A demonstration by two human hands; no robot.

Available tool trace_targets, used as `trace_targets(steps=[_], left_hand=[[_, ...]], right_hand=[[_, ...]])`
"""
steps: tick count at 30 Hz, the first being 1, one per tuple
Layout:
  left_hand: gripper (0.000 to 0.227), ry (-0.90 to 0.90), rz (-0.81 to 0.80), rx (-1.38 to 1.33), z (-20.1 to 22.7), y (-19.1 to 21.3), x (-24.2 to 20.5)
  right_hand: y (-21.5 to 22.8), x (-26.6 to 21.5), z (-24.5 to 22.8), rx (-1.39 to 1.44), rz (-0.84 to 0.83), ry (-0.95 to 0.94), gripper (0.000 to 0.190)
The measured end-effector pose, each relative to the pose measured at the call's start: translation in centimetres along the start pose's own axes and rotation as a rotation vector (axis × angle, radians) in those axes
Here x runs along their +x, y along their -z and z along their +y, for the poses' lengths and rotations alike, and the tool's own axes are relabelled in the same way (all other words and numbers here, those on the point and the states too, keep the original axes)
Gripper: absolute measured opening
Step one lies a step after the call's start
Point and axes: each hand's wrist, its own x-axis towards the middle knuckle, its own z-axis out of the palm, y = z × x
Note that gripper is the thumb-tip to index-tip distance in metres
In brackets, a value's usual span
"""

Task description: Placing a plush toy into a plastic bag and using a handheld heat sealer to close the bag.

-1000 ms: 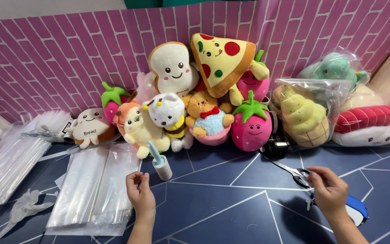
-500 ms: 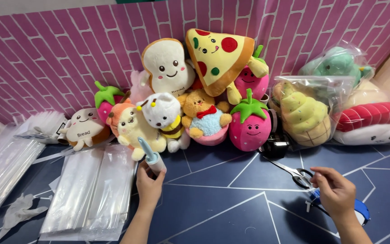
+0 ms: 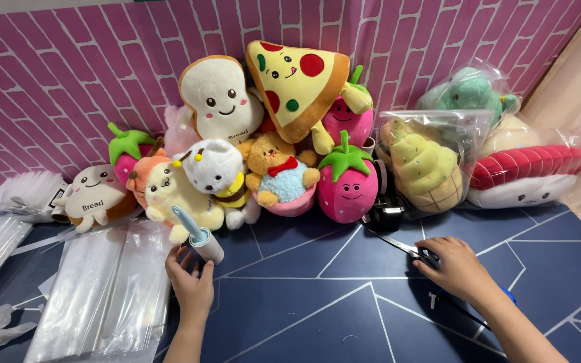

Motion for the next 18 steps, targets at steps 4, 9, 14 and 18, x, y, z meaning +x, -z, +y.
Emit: trace_targets(steps=[4,9,14,18], left_hand=[[0.067,0.001,0.000,0.017,-0.2,0.0,0.0],[0.064,-0.013,-0.008,0.013,-0.6,0.2,0.1],[0.057,-0.034,-0.015,0.037,-1.5,0.2,0.3],[0.053,-0.045,-0.027,0.042,-1.8,0.3,0.5]], right_hand=[[-0.9,1.0,-1.0,-0.185,-0.112,-0.024,0.039],[-2.4,0.2,-1.4,-0.144,-0.010,0.004,0.036],[-1.0,-1.1,-1.7,-0.181,-0.044,-0.195,0.025],[-0.2,-1.5,-1.9,-0.172,-0.120,-0.281,0.029]])
